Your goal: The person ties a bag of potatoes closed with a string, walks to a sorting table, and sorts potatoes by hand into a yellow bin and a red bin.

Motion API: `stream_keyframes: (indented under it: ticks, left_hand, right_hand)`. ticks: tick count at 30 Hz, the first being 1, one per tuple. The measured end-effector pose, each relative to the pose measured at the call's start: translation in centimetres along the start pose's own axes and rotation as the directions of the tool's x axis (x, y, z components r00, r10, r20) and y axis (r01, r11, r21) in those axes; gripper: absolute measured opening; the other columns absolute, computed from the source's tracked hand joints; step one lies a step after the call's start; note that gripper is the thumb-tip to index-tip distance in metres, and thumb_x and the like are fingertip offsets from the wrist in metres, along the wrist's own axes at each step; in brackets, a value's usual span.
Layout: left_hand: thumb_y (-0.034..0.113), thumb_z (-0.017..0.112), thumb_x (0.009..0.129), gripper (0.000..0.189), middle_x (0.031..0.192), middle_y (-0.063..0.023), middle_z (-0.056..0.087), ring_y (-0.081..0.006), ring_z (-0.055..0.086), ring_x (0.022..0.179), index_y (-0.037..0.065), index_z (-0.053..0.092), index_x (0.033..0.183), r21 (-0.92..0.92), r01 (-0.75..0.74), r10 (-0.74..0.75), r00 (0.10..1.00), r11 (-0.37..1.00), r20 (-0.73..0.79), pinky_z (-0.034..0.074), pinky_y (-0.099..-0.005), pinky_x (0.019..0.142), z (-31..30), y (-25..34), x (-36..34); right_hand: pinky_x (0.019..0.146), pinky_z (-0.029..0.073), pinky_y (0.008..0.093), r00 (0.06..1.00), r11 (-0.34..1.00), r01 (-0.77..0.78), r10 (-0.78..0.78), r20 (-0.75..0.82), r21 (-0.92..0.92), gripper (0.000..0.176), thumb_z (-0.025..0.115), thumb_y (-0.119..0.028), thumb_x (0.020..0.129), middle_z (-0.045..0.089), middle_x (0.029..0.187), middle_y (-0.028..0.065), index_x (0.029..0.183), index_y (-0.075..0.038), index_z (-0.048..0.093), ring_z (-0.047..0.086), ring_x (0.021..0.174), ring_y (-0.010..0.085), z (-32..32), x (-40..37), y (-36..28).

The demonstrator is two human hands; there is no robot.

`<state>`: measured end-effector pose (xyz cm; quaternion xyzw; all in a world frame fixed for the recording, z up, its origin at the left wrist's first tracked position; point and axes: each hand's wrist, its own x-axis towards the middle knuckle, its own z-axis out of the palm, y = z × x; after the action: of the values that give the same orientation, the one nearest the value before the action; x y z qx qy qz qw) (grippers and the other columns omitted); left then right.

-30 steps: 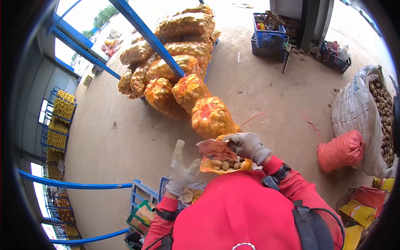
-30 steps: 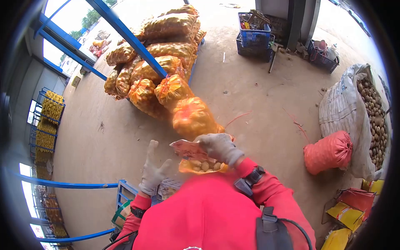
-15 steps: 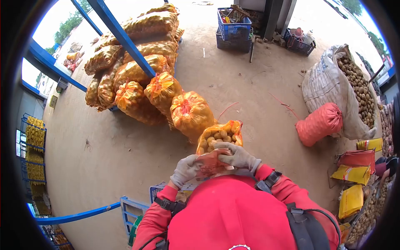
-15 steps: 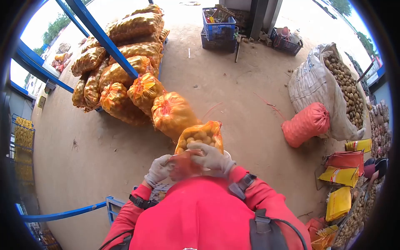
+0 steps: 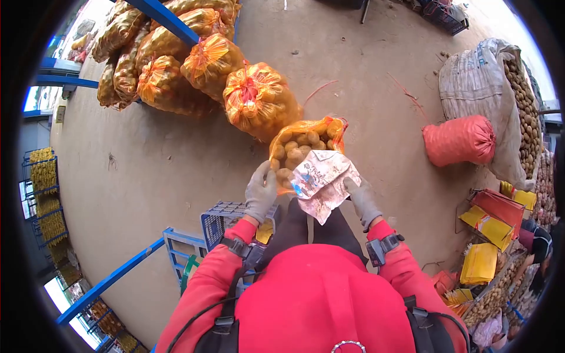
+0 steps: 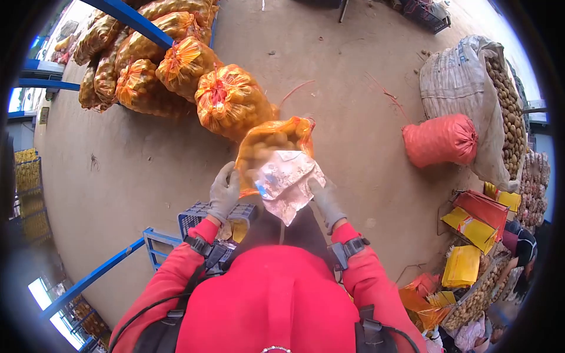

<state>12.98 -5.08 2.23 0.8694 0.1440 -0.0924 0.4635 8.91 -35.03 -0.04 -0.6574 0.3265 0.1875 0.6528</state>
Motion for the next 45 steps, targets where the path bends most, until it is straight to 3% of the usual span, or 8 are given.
stream_keyframes:
  ticks: [6,12,18,21,27,30,38,45]
  left_hand:
    - [0.027,0.067,0.094,0.058,0.147,-0.0248,0.054,-0.0429,0.051,0.137,0.003,0.054,0.144,0.373,-0.454,0.435,0.89,0.809,0.138,0.041,-0.0493,0.113,2.6,0.7,0.5]
    - [0.052,0.064,0.092,0.085,0.166,-0.0217,0.029,-0.0441,0.023,0.155,0.011,0.034,0.161,0.573,-0.539,0.292,0.833,0.618,0.47,0.016,-0.0655,0.122,10.6,1.3,4.0]
    - [0.055,0.063,0.09,0.081,0.167,-0.0167,0.031,-0.0452,0.023,0.154,0.016,0.041,0.158,0.691,-0.255,0.06,0.954,0.676,0.294,0.02,-0.0731,0.115,14.5,1.9,4.0]
    - [0.047,0.066,0.088,0.076,0.163,-0.0156,0.037,-0.043,0.029,0.152,0.016,0.045,0.155,0.64,-0.231,0.043,0.954,0.733,0.296,0.027,-0.0707,0.112,15.9,0.7,3.4]
    - [0.05,0.066,0.089,0.071,0.164,-0.0127,0.038,-0.0387,0.027,0.154,0.018,0.053,0.151,0.501,-0.289,0.148,0.942,0.816,0.303,0.025,-0.0701,0.114,15.5,-1.9,3.6]
    - [0.056,0.064,0.09,0.073,0.167,-0.0112,0.034,-0.0363,0.022,0.157,0.019,0.051,0.152,0.594,-0.567,0.28,0.814,0.571,0.509,0.019,-0.0703,0.117,12.9,1.0,6.1]
    - [0.056,0.064,0.09,0.074,0.166,-0.0085,0.035,-0.0359,0.02,0.157,0.019,0.051,0.152,0.624,-0.487,0.253,0.867,0.611,0.429,0.015,-0.0716,0.119,16.6,-1.2,5.8]
    - [0.033,0.073,0.089,0.057,0.15,-0.0166,0.054,-0.0363,0.048,0.141,0.009,0.06,0.139,0.439,-0.524,0.515,0.844,0.73,0.153,0.031,-0.0534,0.119,6.4,0.3,1.3]
  right_hand:
    - [0.092,0.054,0.038,0.948,0.841,0.2,-0.035,0.317,-0.502,0.046,0.066,-0.034,0.094,0.076,0.113,0.016,0.123,0.0,0.07,0.071,0.104,0.0255,5.3,8.5,-5.0]
    - [0.092,0.054,0.0474,0.871,0.34,0.47,-0.03,0.49,-0.815,0.051,0.06,-0.046,0.092,0.073,0.115,0.0234,0.116,-0.002,0.072,0.07,0.107,0.0394,10.3,19.6,-8.2]
    - [0.098,0.053,0.0453,0.922,0.615,0.382,-0.301,0.242,-0.69,0.049,0.068,-0.034,0.091,0.07,0.123,0.0223,0.13,-0.004,0.065,0.067,0.114,0.0381,5.9,12.2,-12.5]
    - [0.101,0.051,0.0437,0.664,0.316,0.627,-0.695,0.277,-0.712,0.047,0.069,-0.025,0.089,0.067,0.131,0.0195,0.131,-0.007,0.064,0.063,0.122,0.037,4.6,13.7,-10.5]
    - [0.093,0.054,0.0421,0.513,-0.227,0.56,-0.66,0.549,-0.797,0.04,0.064,-0.019,0.085,0.07,0.12,0.0192,0.123,-0.008,0.067,0.067,0.113,0.0354,7.2,21.0,-7.9]
    - [0.085,0.055,0.0434,0.83,-0.021,0.512,-0.245,0.501,-0.858,0.03,0.065,-0.024,0.085,0.074,0.103,0.0191,0.11,-0.01,0.072,0.071,0.1,0.0333,7.8,19.1,-13.3]
    - [0.101,0.052,0.0374,0.921,0.842,0.391,-0.352,0.169,-0.373,0.056,0.071,-0.035,0.096,0.068,0.129,0.0192,0.139,-0.002,0.059,0.066,0.121,0.0288,0.9,16.9,-7.9]
    - [0.108,0.048,0.037,0.96,0.853,0.249,-0.156,0.231,-0.459,0.067,0.072,-0.039,0.094,0.062,0.14,0.022,0.143,0.003,0.054,0.058,0.131,0.0272,-2.9,16.2,-8.1]
